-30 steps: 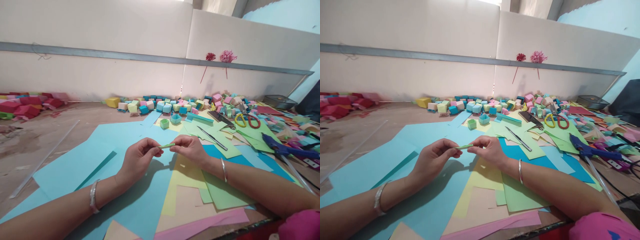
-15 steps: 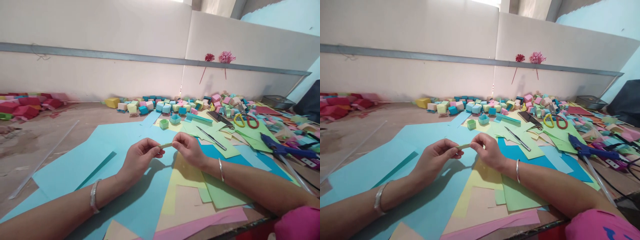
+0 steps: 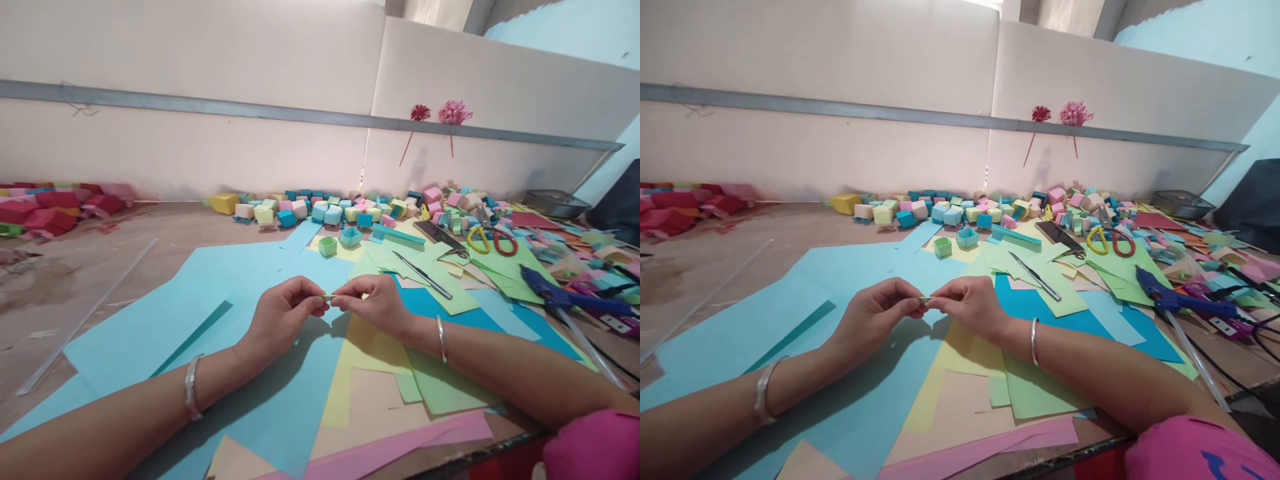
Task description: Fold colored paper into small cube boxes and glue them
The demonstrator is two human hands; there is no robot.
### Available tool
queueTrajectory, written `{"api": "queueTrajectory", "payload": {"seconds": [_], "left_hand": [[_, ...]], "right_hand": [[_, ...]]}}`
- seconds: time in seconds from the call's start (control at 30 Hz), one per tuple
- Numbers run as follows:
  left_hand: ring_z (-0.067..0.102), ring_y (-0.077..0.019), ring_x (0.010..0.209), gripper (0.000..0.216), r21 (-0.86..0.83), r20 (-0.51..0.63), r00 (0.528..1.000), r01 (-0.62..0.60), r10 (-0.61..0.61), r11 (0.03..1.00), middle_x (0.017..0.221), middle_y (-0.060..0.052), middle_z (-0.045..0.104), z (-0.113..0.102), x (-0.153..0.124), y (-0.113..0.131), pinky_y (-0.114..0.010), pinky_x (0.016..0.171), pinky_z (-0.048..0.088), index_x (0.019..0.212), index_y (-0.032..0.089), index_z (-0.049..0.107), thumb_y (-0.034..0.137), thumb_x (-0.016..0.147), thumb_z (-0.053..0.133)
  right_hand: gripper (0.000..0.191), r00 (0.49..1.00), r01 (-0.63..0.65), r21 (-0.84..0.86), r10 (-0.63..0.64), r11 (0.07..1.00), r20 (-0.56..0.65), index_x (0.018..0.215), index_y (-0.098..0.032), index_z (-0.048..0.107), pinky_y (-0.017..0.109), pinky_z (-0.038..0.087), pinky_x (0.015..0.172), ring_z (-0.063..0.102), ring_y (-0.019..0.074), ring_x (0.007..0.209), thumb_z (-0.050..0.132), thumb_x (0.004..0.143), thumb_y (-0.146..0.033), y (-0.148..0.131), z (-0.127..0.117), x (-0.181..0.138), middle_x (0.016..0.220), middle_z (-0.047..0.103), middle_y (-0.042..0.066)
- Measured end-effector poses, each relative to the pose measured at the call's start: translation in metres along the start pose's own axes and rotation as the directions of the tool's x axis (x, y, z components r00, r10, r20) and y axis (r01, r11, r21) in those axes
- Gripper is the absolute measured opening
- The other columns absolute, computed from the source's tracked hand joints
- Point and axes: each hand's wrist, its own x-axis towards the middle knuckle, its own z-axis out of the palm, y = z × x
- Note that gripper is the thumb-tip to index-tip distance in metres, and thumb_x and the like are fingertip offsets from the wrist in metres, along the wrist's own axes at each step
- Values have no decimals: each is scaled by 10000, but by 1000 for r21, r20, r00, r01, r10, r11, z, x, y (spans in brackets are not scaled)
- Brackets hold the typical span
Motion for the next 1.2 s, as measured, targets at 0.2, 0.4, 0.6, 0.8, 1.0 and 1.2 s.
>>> {"api": "queueTrajectory", "payload": {"seconds": [0.2, 0.4, 0.6, 0.8, 1.0, 1.2], "left_hand": [[664, -156, 683, 62, 134, 44, 997, -76, 70, 988, 724, -11, 671, -1, -1, -1, -275, 644, 563, 770, 182, 618, 212, 802, 574], [624, -150, 717, 99, 394, 97, 964, -266, 248, 880, 814, -30, 683, -3, -3, -3, -248, 617, 516, 862, 194, 657, 205, 771, 622], [589, -138, 613, 95, 438, -32, 972, -194, 231, 878, 686, -4, 691, -7, 4, -3, -235, 546, 465, 706, 210, 687, 257, 769, 634], [612, -144, 597, 66, 369, -106, 981, -112, 161, 923, 698, 5, 721, -7, 5, -6, -239, 557, 501, 712, 233, 727, 282, 725, 685], [635, -152, 596, 126, 268, -191, 980, -7, 61, 963, 720, -3, 738, -7, 6, -10, -244, 545, 514, 784, 219, 738, 319, 709, 722], [647, -154, 631, 83, 396, -166, 956, -159, 241, 904, 737, 1, 741, -8, 4, -9, -251, 611, 530, 791, 239, 747, 270, 718, 724]], "right_hand": [[167, 993, -118, 29, 119, 993, -17, 663, -181, 737, 215, 443, 473, 590, 117, 521, 777, 672, -343, 3, -1, 0, 562, 675, 10], [105, 998, 67, -68, -65, 995, 21, 673, -201, 744, 220, 431, 513, 581, 109, 556, 755, 719, -295, 5, -2, -2, 609, 687, 7], [67, 999, 19, -89, -21, 996, -24, 745, -202, 745, 220, 426, 529, 544, 99, 556, 711, 753, -259, 6, -4, 2, 661, 696, 2], [86, 998, -48, -23, 47, 999, -36, 660, -187, 719, 228, 405, 518, 513, 102, 551, 725, 720, -249, 7, -5, 3, 614, 665, -1], [93, 998, -62, -25, 62, 998, -21, 782, -192, 740, 234, 445, 539, 550, 106, 589, 685, 764, -264, 8, -6, 5, 724, 705, 17], [183, 997, 44, -5, -44, 999, 58, 948, -209, 742, 274, 521, 651, 661, 155, 762, 603, 837, -256, 11, -5, 4, 864, 732, 44]]}}
